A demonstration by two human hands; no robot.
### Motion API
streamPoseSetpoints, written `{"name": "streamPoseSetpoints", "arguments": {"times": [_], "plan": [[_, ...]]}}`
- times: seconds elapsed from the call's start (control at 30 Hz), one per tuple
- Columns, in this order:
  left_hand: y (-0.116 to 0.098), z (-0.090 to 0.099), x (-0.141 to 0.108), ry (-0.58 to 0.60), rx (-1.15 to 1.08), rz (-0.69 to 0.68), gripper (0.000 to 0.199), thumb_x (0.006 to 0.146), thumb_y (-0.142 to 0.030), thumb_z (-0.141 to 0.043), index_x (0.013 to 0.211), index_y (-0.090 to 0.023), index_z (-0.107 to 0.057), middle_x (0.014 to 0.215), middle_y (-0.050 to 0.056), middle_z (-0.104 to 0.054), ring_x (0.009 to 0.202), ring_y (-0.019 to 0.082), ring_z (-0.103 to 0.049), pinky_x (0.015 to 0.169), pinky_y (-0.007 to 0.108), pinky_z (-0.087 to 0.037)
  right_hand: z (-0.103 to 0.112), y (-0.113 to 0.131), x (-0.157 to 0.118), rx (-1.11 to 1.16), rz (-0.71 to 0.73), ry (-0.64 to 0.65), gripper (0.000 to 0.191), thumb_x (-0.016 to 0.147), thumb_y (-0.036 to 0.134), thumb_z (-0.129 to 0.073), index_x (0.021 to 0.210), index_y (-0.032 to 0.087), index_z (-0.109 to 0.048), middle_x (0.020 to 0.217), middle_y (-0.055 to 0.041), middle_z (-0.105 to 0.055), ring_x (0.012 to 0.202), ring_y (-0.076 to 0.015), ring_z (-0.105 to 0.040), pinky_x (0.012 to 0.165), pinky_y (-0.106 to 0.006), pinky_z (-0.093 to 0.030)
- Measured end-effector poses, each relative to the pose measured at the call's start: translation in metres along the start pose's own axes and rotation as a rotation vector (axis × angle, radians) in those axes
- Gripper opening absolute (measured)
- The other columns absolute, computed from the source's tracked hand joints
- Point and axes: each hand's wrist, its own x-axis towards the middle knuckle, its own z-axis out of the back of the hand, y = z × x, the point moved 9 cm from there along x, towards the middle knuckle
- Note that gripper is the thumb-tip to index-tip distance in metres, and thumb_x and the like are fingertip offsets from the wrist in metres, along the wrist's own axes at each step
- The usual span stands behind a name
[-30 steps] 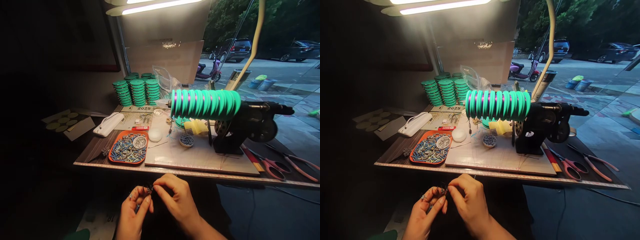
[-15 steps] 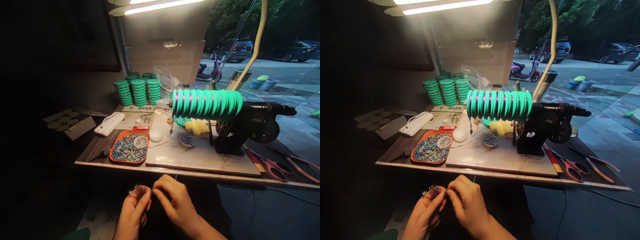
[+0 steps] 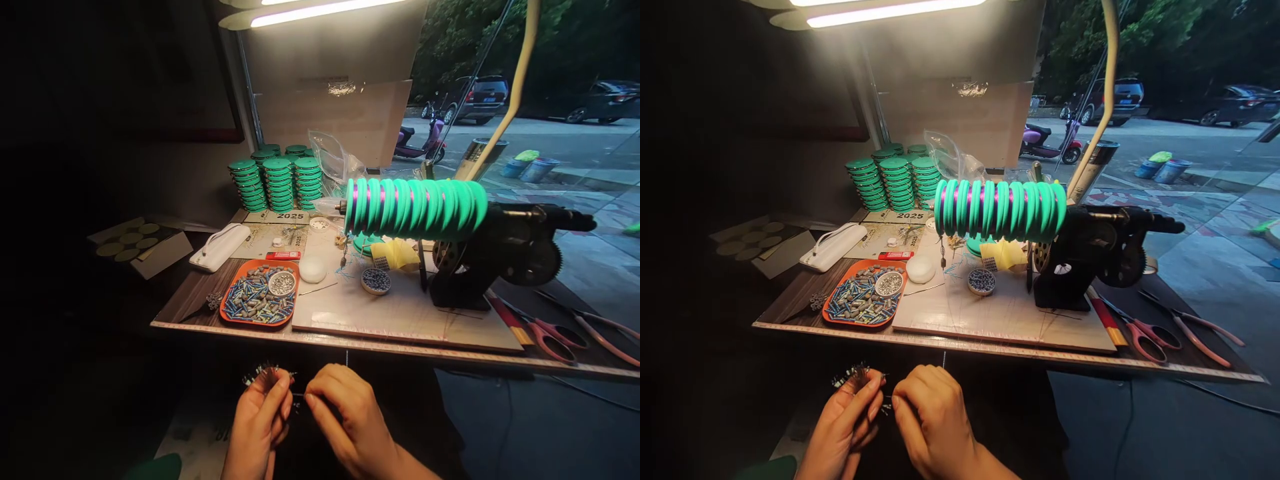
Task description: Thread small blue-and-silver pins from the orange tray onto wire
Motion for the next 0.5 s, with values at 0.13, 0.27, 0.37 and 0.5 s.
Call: {"name": "streamPoseSetpoints", "arguments": {"times": [0.13, 0.27, 0.37, 0.5], "plan": [[-0.001, 0.002, 0.001, -0.048, -0.013, -0.016, 0.046, 0.048, -0.046, -0.082, 0.074, -0.015, -0.06, 0.043, -0.01, -0.042, 0.035, -0.002, -0.021, 0.034, 0.009, -0.017, -0.003, 0.002, 0.0, -0.014, 0.012, 0.01, 0.015, 0.083, 0.015, -0.044, 0.072, 0.015, -0.053, 0.067, 0.0018, -0.054, 0.064, -0.0043, -0.043, 0.062, -0.017, -0.029], [-0.022, 0.011, 0.001, -0.128, 0.103, -0.278, 0.037, 0.047, -0.041, -0.083, 0.067, -0.015, -0.067, 0.05, -0.004, -0.055, 0.046, 0.005, -0.046, 0.045, 0.012, -0.04, -0.002, -0.005, 0.001, 0.149, -0.098, 0.059, 0.018, 0.085, 0.02, -0.044, 0.07, 0.015, -0.053, 0.067, 0.0027, -0.053, 0.066, -0.0032, -0.045, 0.064, -0.016, -0.03], [-0.041, 0.013, -0.005, -0.157, 0.3, -0.541, 0.023, 0.054, -0.035, -0.078, 0.06, -0.016, -0.069, 0.052, 0.0, -0.061, 0.048, 0.009, -0.053, 0.047, 0.014, -0.045, 0.0, -0.013, 0.002, 0.273, -0.198, 0.05, 0.024, 0.087, 0.026, -0.043, 0.068, 0.014, -0.053, 0.066, 0.0022, -0.052, 0.067, -0.0033, -0.045, 0.066, -0.016, -0.031], [-0.054, 0.009, -0.017, -0.158, 0.438, -0.798, 0.004, 0.064, -0.024, -0.071, 0.062, -0.02, -0.071, 0.057, 0.0, -0.066, 0.052, 0.011, -0.06, 0.05, 0.013, -0.048, -0.001, -0.018, 0.001, 0.358, -0.286, 0.055, 0.028, 0.086, 0.03, -0.043, 0.066, 0.013, -0.053, 0.065, 0.0015, -0.051, 0.068, -0.004, -0.044, 0.067, -0.016, -0.031]]}}
